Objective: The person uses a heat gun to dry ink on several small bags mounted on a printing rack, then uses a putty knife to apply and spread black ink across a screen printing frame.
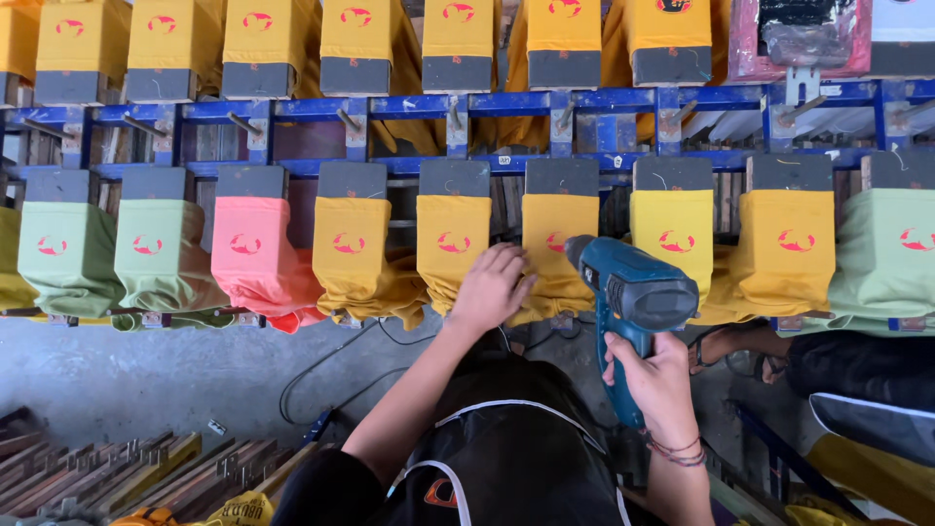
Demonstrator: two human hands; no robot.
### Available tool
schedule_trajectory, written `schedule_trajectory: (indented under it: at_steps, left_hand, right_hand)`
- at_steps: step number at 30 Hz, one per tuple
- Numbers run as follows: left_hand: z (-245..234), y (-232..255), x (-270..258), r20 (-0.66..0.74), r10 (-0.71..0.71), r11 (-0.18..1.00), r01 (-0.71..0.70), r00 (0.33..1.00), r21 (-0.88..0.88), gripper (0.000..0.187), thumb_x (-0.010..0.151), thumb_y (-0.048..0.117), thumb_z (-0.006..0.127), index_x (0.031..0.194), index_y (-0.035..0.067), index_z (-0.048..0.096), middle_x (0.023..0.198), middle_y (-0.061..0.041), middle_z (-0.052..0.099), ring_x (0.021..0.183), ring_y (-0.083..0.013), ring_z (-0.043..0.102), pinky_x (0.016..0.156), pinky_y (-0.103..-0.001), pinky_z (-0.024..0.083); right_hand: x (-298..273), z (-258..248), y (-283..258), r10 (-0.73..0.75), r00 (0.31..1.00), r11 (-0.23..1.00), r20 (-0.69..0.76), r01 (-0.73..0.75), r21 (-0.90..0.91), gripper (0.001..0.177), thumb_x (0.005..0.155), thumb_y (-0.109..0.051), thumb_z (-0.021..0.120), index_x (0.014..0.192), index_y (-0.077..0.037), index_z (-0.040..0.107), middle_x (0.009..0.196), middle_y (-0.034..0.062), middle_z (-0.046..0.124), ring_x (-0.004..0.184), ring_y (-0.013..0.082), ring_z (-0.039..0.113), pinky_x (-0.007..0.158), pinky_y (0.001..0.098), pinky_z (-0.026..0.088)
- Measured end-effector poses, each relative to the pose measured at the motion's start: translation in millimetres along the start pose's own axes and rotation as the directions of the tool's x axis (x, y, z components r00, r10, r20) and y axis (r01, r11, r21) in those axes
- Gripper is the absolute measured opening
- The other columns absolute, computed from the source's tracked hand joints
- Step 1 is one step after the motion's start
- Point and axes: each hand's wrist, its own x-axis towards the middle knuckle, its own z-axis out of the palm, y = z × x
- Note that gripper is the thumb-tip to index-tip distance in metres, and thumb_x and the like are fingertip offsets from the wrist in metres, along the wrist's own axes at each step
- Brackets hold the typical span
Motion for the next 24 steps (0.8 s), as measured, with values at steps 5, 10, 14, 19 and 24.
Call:
schedule_trajectory:
  at_steps: [5,10,14,19,24]
  left_hand:
    - [59,-17,-2,0.348,-0.029,0.861,-0.153,0.937,0.485,0.072,0.106,0.056,0.043,0.166,0.023,0.023,0.172,-0.011,0.023,0.157,-0.0377,0.026,0.129,-0.049,0.022]
    - [63,-23,-8,0.308,0.013,0.912,-0.138,0.951,0.386,0.067,0.107,0.053,0.039,0.165,0.021,0.029,0.171,-0.012,0.025,0.156,-0.0399,0.027,0.129,-0.052,0.02]
    - [50,-20,-12,0.246,-0.003,0.941,-0.081,0.969,0.33,0.067,0.108,0.049,0.042,0.164,0.014,0.03,0.169,-0.018,0.029,0.152,-0.0416,0.035,0.129,-0.052,0.022]
    - [16,-13,-7,0.045,0.027,1.0,-0.027,0.999,-0.013,0.031,0.104,0.022,0.06,0.121,-0.003,0.053,0.129,-0.022,0.054,0.121,-0.0388,0.051,0.106,-0.048,0.044]
    - [20,-13,-14,0.046,-0.034,0.987,0.041,0.998,-0.152,0.029,0.1,0.015,0.069,0.08,0.003,0.052,0.08,-0.012,0.06,0.078,-0.0297,0.057,0.067,-0.043,0.05]
  right_hand:
    - [10,1,-7,-0.02,0.997,0.999,-0.069,0.018,-0.027,0.021,0.094,-0.001,0.069,0.078,0.002,0.057,0.062,0.0133,0.06,0.045,0.0221,0.056,0.045,0.0329,0.048]
    - [10,0,-5,-0.085,0.99,0.996,-0.109,0.081,-0.041,0.026,0.093,-0.002,0.069,0.07,0.002,0.056,0.059,0.0122,0.06,0.042,0.0218,0.058,0.044,0.0331,0.049]
    - [7,3,-6,-0.07,0.996,0.994,-0.05,0.065,-0.083,0.024,0.091,-0.002,0.069,0.071,-0.001,0.056,0.061,0.0116,0.061,0.042,0.0212,0.058,0.045,0.0327,0.048]
    - [8,21,-10,-0.064,0.998,0.996,0.014,0.065,-0.068,0.031,0.091,-0.003,0.07,0.063,0.001,0.057,0.057,0.0116,0.062,0.04,0.0205,0.059,0.044,0.0305,0.047]
    - [3,21,-11,0.0,1.0,0.994,-0.003,0.0,-0.107,0.029,0.091,-0.003,0.071,0.066,0.002,0.057,0.058,0.0139,0.064,0.04,0.0211,0.059,0.044,0.031,0.048]
